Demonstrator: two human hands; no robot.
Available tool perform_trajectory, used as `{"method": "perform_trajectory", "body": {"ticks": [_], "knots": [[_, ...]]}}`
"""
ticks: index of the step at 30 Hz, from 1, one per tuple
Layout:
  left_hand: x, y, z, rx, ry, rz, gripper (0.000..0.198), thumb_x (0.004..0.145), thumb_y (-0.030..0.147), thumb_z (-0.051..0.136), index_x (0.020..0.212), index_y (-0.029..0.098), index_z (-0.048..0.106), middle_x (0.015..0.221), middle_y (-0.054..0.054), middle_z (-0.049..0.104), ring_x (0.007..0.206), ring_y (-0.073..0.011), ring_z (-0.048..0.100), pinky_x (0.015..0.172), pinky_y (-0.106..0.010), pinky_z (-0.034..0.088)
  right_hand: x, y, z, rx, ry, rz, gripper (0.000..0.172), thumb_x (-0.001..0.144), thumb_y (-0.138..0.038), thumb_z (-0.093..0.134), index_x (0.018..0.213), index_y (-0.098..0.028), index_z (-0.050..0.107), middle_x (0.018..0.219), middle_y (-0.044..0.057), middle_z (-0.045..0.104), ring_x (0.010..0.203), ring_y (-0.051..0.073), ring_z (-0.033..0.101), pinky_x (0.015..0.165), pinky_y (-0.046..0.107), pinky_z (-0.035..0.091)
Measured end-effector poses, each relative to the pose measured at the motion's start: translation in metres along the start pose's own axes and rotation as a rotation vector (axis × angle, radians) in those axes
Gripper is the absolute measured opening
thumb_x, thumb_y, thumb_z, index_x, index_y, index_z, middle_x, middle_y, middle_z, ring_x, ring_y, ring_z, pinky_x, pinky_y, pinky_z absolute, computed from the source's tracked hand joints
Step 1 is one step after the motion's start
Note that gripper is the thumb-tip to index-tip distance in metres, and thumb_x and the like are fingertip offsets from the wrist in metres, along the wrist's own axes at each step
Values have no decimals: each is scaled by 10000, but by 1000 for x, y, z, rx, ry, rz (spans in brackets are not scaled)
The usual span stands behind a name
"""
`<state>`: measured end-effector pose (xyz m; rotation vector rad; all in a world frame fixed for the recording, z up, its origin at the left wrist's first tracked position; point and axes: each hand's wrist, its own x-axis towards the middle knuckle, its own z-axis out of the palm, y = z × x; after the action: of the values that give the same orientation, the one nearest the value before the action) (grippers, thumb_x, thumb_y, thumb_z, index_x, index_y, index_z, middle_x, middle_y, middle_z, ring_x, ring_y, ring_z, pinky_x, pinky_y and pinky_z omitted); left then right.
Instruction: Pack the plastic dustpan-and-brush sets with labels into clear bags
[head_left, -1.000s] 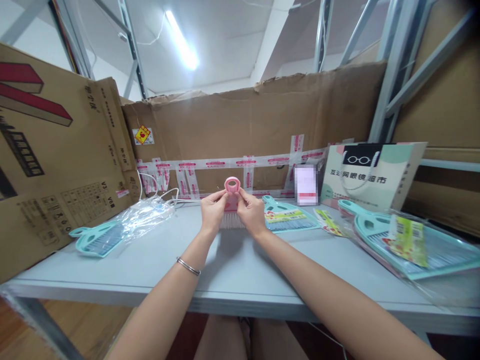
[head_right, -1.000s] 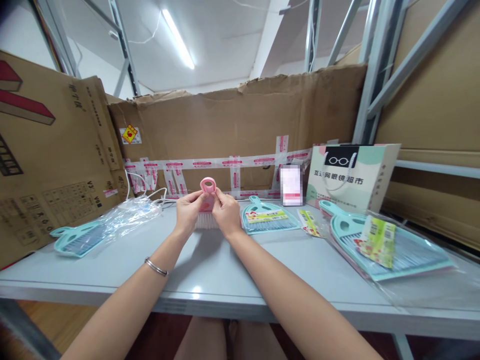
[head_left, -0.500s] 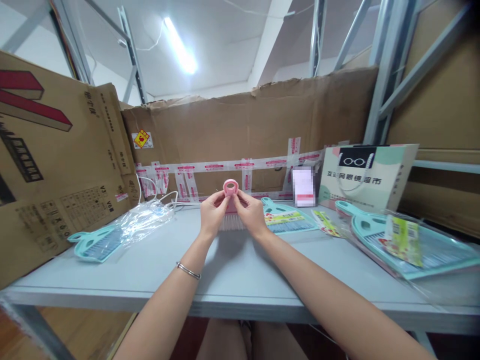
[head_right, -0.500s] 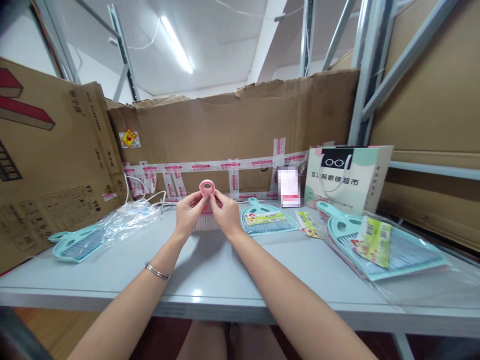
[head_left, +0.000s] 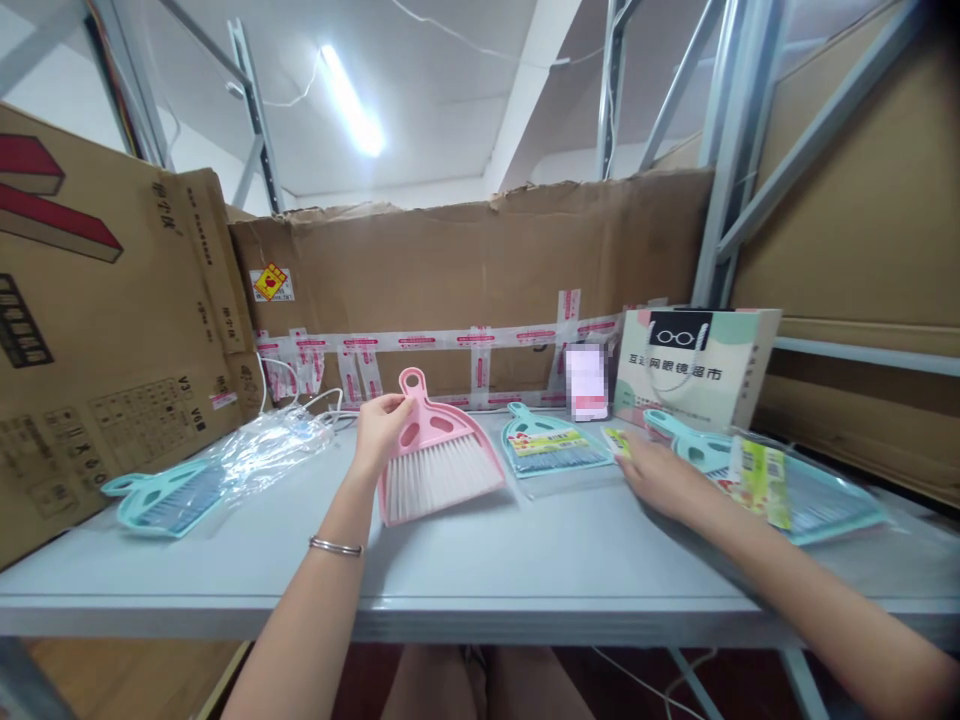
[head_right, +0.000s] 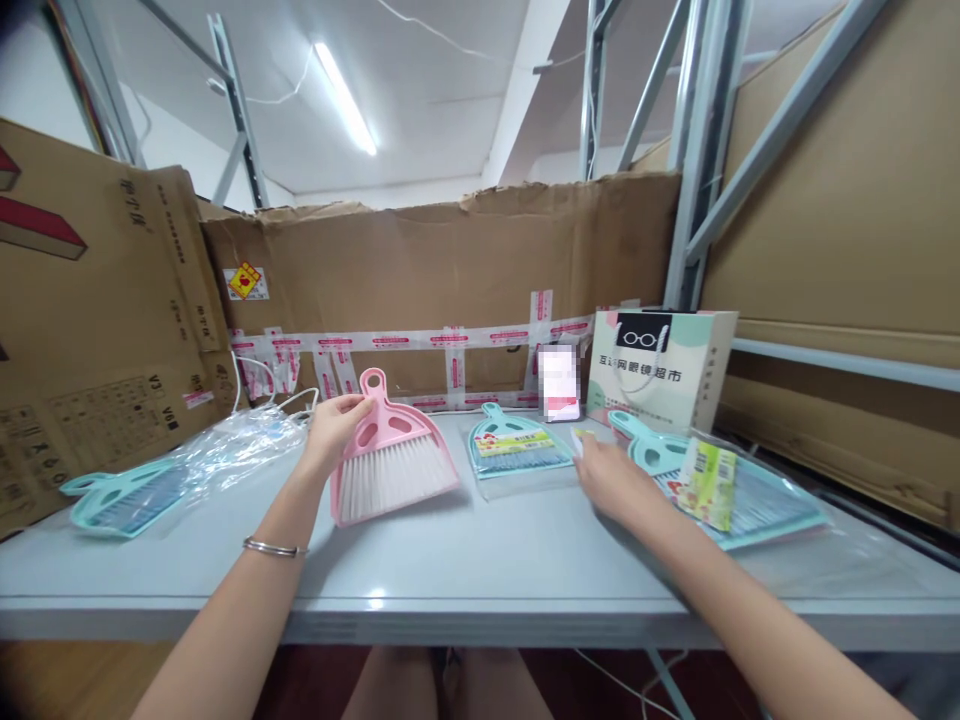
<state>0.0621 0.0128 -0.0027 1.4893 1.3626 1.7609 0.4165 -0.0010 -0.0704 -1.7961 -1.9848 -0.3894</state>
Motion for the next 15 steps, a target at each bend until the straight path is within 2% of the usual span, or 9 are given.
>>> {"method": "perform_trajectory", "body": {"ticks": [3,6,9,12,15], "knots": [[-2,-1,-1,-39,-86,-115,185,591,289,679,649,123,624,587,-7,604,545,-107,530,518,-199,388,-12,10,15,-143,-134,-68,430,825,-272,396,1096,21,557,1033,256,626,1016,347,571,849,442,429],[-3,-3,-3,-53,-148,-232,213,608,282,691,704,135,571,578,11,575,507,-90,512,489,-194,385,-19,14,22,-229,-187,-91,513,836,-327,366,1192,13,510,1160,243,576,1109,342,520,945,462,367],[-4,-5,-3,-76,-219,-302,232,619,276,700,727,145,542,568,13,566,478,-95,520,468,-208,400,-29,26,23,-208,-137,-152,498,821,-352,366,1166,-47,557,1188,208,573,1117,321,521,981,465,339],[-3,-6,-2,-117,-265,-344,214,620,254,703,706,139,545,569,-4,577,470,-103,537,456,-216,414,-37,38,20,-126,-70,-196,436,804,-389,385,1060,-136,632,1110,167,630,1058,307,561,953,476,369],[-2,-6,-1,-161,-294,-357,198,605,239,707,669,123,561,538,-26,582,447,-117,542,437,-230,420,-39,30,10,38,25,-175,384,805,-403,382,969,-190,656,1035,117,664,1012,288,579,905,457,413]]}}
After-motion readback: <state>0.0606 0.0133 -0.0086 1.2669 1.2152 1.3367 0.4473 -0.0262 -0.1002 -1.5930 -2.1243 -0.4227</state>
